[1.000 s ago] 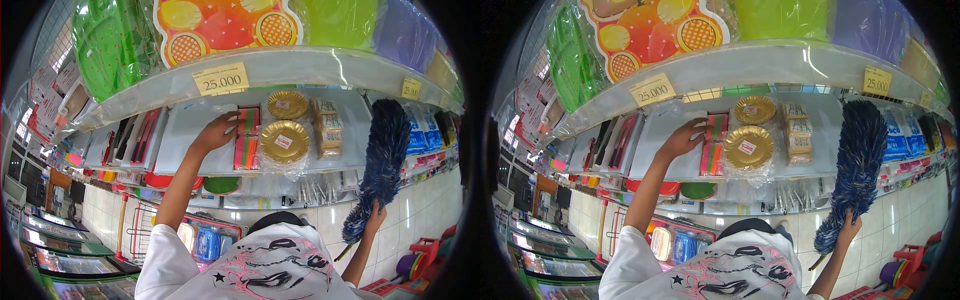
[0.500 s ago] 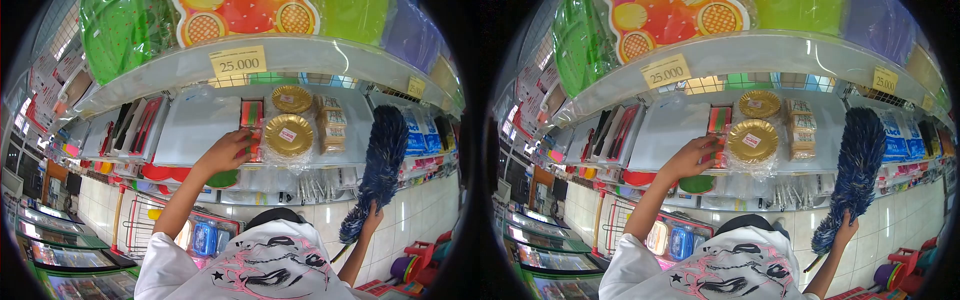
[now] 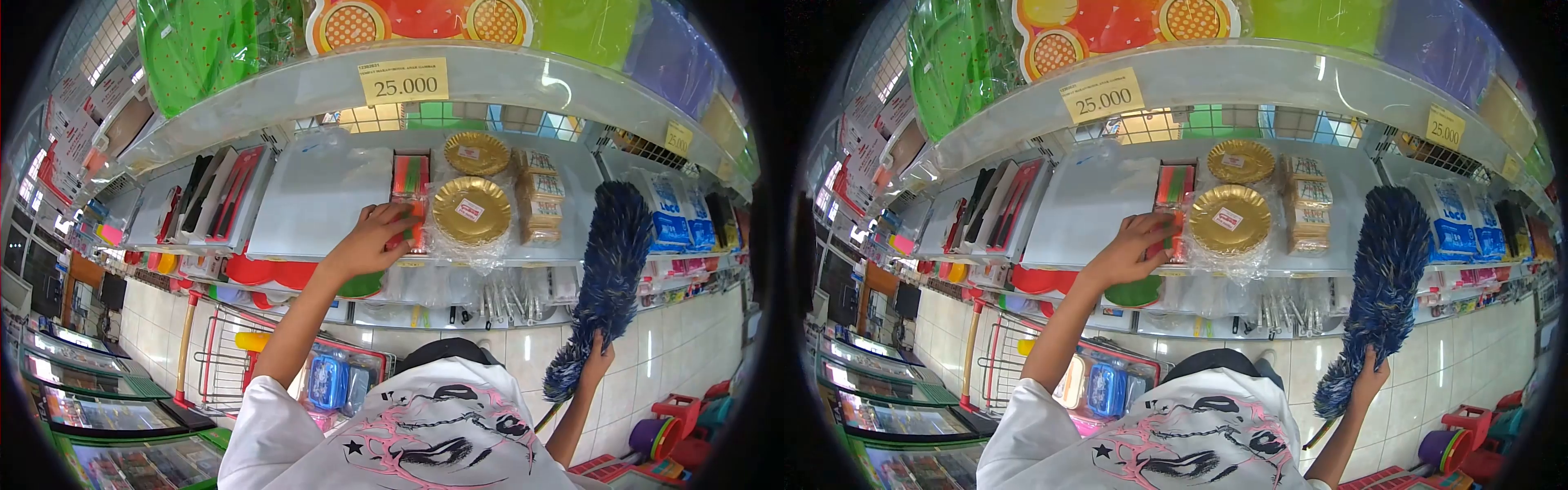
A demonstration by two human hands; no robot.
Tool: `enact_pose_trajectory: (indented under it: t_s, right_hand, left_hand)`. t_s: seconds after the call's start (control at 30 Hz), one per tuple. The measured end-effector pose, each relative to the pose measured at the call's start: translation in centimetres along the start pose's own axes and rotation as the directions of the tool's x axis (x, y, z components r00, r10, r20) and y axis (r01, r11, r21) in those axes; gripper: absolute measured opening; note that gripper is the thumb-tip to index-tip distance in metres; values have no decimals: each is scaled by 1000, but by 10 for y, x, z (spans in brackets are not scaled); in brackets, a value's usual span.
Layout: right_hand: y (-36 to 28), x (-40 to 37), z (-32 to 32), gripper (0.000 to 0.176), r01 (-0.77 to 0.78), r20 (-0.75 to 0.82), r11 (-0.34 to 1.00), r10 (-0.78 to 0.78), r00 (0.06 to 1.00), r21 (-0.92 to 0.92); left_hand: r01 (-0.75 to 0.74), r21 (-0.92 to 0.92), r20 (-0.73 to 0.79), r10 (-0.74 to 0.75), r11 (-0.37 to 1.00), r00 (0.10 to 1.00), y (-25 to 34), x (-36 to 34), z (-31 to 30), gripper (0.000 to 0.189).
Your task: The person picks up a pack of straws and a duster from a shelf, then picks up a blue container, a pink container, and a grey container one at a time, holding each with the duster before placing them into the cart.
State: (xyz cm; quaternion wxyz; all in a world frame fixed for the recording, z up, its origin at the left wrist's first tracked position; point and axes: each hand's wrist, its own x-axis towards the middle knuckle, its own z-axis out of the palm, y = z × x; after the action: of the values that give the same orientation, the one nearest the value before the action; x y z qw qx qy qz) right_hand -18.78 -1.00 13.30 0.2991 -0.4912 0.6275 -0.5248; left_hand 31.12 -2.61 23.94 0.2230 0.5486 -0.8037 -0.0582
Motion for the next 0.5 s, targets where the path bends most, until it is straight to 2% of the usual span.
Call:
enact_pose_trajectory:
  t_s: [0.13, 0.27, 0.33, 0.37, 0.4, 0.43, 0.47, 0.5]
  right_hand:
    - [7, 0, -4, 25, 12, 3, 1000, -12, 1000, 23]
    - [-1, -3, -3, 28, -44, 15, 998, 43, 999, 50]
    - [10, -9, -4, 32, -35, -2, 999, 35, 999, -9]
    - [20, -9, -7, 36, -21, -15, 998, 20, 1000, -67]
    - [39, -11, -13, 33, -35, -8, 992, 34, 999, -123]
    - [44, -20, -12, 34, -31, 2, 992, 31, 1000, -126]
    - [39, -35, -4, 36, -48, -21, 996, 46, 999, -80]
    - [56, -47, -5, 38, -74, -5, 994, 74, 997, -85]
  left_hand:
    - [18, 15, 18, -19, 1000, 1000, 2, -1, -1, 43]
    - [10, -60, -70, -14, 998, 997, 1, -6, -4, 38]
    - [19, -125, -127, -35, 992, 991, 0, -15, -8, 36]
    - [29, -126, -319, -68, 992, 945, 1, -24, -12, 27]
    - [52, -124, -505, -108, 991, 857, 0, -37, -14, 19]
    - [96, -136, -535, -155, 986, 830, -4, -54, -9, 19]
    - [170, -261, -666, -305, 950, 681, -9, -80, 2, 10]
    - [227, -389, -752, -450, 893, 482, -10, -114, 18, 15]
